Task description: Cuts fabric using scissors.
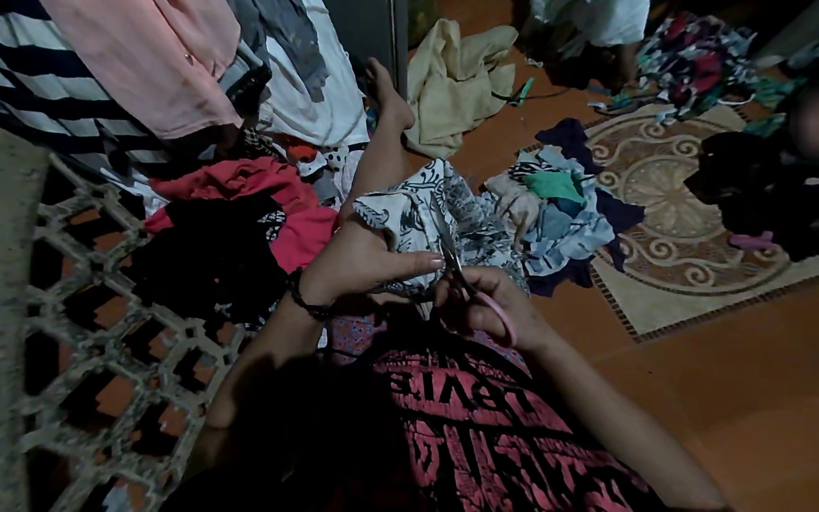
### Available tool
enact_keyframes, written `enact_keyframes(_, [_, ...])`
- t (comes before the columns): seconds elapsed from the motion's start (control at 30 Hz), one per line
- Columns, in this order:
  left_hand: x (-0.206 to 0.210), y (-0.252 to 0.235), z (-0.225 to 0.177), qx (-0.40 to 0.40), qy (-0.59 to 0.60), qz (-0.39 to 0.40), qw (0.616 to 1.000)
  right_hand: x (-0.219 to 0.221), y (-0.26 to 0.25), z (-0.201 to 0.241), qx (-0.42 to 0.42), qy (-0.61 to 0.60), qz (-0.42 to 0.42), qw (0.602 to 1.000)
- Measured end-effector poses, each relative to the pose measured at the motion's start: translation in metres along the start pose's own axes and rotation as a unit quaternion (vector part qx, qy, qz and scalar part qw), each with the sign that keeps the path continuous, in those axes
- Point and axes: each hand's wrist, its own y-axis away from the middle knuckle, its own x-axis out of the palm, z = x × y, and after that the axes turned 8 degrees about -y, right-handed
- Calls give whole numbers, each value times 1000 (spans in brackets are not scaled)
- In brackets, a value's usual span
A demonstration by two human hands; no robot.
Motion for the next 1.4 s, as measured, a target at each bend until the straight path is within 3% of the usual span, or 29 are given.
enact_keyframes(0.33, [0,1,2,-14,-11,16,1000,2,6,0,12,-5,-15,1000])
enact_keyframes(0.47, [2,8,-2,-21,-8,-31,999,-1,11,-2,19,29,-26,999])
enact_keyframes(0.63, [6,3,-6,-128,191,-110,967,-3,16,-7,29,52,-26,998])
enact_keyframes(0.83, [1,1,5,-46,217,-61,973,-11,17,-13,7,5,30,1000])
enact_keyframes(1.07, [0,2,2,10,145,-31,989,-18,7,-5,20,-1,66,998])
enact_keyframes(1.4, [-3,0,4,-1,131,12,991,-24,0,8,43,33,85,995])
